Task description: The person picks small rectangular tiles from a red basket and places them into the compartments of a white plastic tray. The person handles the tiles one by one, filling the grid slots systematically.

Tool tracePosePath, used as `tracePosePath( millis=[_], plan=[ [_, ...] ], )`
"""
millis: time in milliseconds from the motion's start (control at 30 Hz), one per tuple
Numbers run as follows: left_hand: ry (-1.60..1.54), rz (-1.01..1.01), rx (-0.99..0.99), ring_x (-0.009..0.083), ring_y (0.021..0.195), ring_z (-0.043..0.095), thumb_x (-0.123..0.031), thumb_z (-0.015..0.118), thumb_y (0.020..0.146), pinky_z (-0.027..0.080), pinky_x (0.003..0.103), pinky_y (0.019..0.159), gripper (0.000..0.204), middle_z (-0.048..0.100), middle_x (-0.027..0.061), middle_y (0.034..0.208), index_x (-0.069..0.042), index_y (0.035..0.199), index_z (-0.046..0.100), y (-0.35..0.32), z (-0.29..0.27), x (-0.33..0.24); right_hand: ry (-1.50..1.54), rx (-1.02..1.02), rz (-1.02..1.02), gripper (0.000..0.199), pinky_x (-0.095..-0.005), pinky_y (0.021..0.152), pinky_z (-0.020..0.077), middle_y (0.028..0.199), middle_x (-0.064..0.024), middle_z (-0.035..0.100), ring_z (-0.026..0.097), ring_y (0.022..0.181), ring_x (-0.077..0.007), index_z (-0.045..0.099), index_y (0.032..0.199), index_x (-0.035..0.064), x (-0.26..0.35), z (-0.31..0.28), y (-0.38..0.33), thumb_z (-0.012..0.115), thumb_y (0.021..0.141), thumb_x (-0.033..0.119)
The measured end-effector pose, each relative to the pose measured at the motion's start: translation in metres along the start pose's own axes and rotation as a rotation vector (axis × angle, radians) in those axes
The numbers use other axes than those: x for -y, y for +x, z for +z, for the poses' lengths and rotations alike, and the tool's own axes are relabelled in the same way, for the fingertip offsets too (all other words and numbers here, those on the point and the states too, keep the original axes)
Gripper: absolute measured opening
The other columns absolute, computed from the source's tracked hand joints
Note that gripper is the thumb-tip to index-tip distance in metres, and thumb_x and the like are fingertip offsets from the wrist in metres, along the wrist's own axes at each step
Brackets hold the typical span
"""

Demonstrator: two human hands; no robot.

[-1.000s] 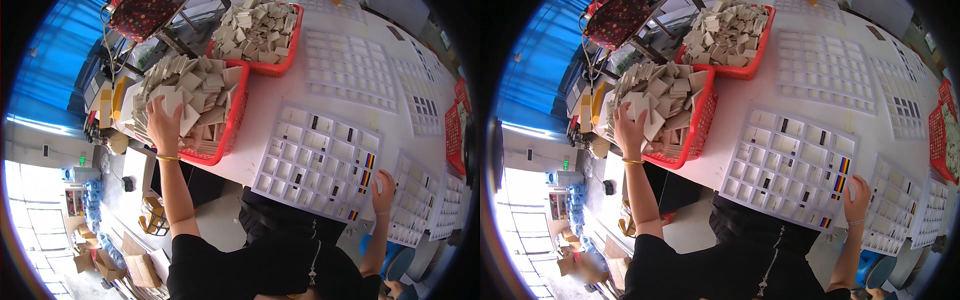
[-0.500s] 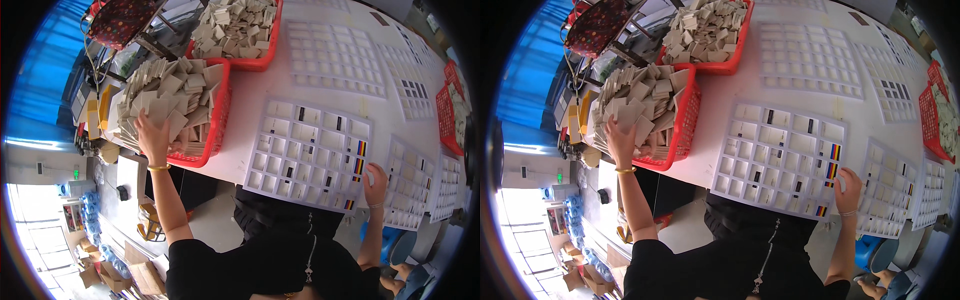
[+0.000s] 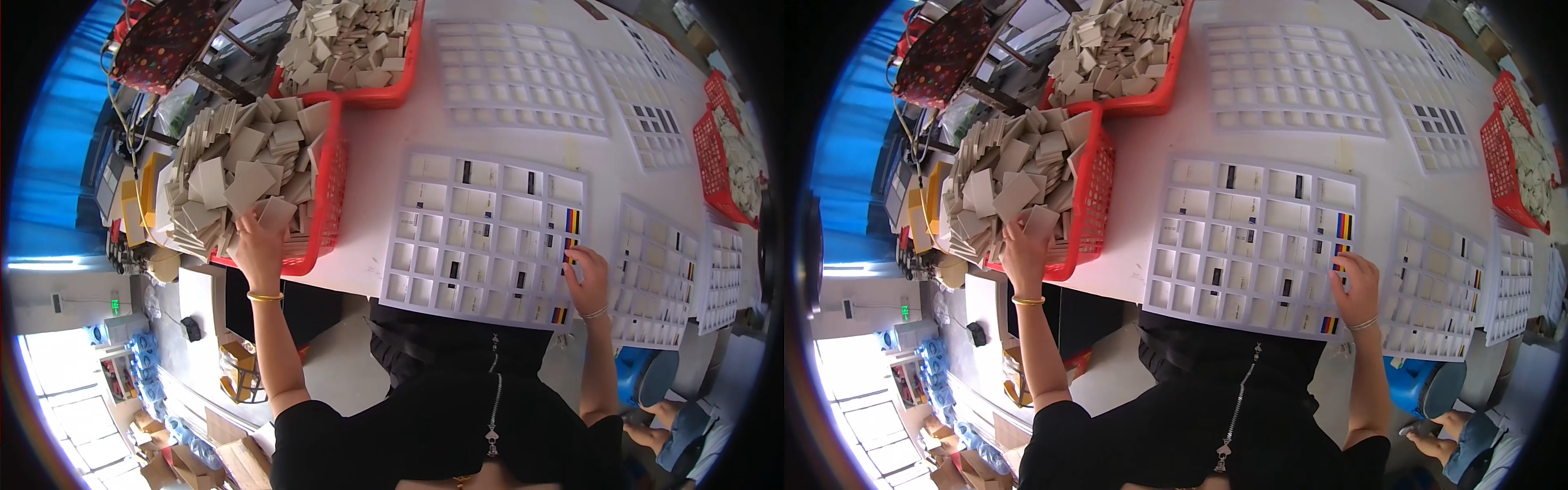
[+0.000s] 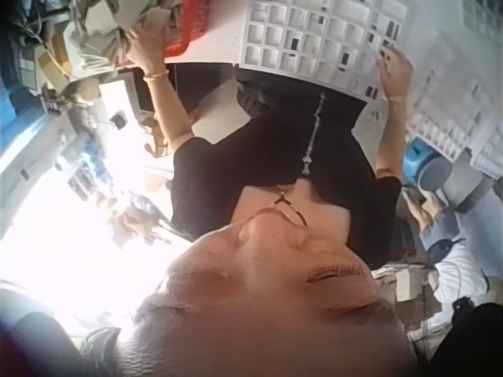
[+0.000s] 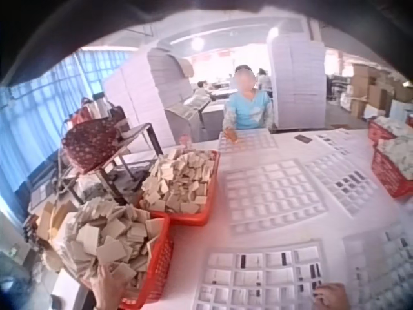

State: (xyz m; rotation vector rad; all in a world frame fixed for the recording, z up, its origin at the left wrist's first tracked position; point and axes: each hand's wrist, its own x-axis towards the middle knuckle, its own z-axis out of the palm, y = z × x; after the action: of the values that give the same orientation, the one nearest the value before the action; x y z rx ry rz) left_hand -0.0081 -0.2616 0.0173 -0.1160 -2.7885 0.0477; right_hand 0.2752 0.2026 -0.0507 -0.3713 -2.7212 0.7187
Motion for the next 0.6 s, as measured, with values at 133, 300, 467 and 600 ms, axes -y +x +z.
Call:
tracePosePath(
  millis=[133,300,467,600],
  plan=[
    [-0.020,0.033,0.101,0.0319,0.089,0.062,-0.026,0.071,0.075,0.052,0.042,0.066,0.039,0.059,0.0080,0.106,-0.011,0.106,0.053,-0.001,-0.013,-0.002,-0.008,-0.024,-0.014,0.021,-0.0404,0.092,0.0378,0.106,-0.0108,0.064,0.057,0.099,-0.0296,0.062,0.100,0.0071,-0.003,0.001,-0.004,0.064,0.080,0.012],
    [-0.144,0.202,-0.145,0.0287,0.075,0.062,-0.025,0.072,0.077,0.047,0.037,0.060,0.034,0.060,0.0116,0.083,-0.005,0.100,0.058,-0.009,-0.034,0.021,-0.002,-0.027,-0.069,0.023,-0.0408,0.090,0.0392,0.103,-0.0087,0.064,0.058,0.096,-0.0288,0.062,0.101,0.0090,0.005,0.007,-0.003,0.066,0.079,0.013],
    [-0.610,-0.036,-0.306,0.0095,0.053,0.050,-0.019,0.070,0.085,0.042,0.025,0.050,0.027,0.060,0.0063,0.069,0.000,0.099,0.057,-0.025,-0.053,-0.017,0.146,0.053,-0.111,0.028,-0.0402,0.089,0.0406,0.102,-0.0080,0.065,0.060,0.095,-0.0281,0.061,0.107,0.0085,0.026,0.029,-0.002,0.066,0.079,0.014],
    [-0.908,0.185,0.132,0.0057,0.058,0.050,-0.011,0.071,0.081,0.041,0.023,0.050,0.019,0.062,0.0015,0.077,-0.004,0.094,0.059,-0.071,-0.056,-0.098,0.519,0.115,-0.029,0.038,-0.0355,0.083,0.0446,0.102,-0.0084,0.065,0.063,0.091,-0.0221,0.056,0.115,0.0054,0.081,0.050,0.004,0.068,0.080,0.015]
  ],
)
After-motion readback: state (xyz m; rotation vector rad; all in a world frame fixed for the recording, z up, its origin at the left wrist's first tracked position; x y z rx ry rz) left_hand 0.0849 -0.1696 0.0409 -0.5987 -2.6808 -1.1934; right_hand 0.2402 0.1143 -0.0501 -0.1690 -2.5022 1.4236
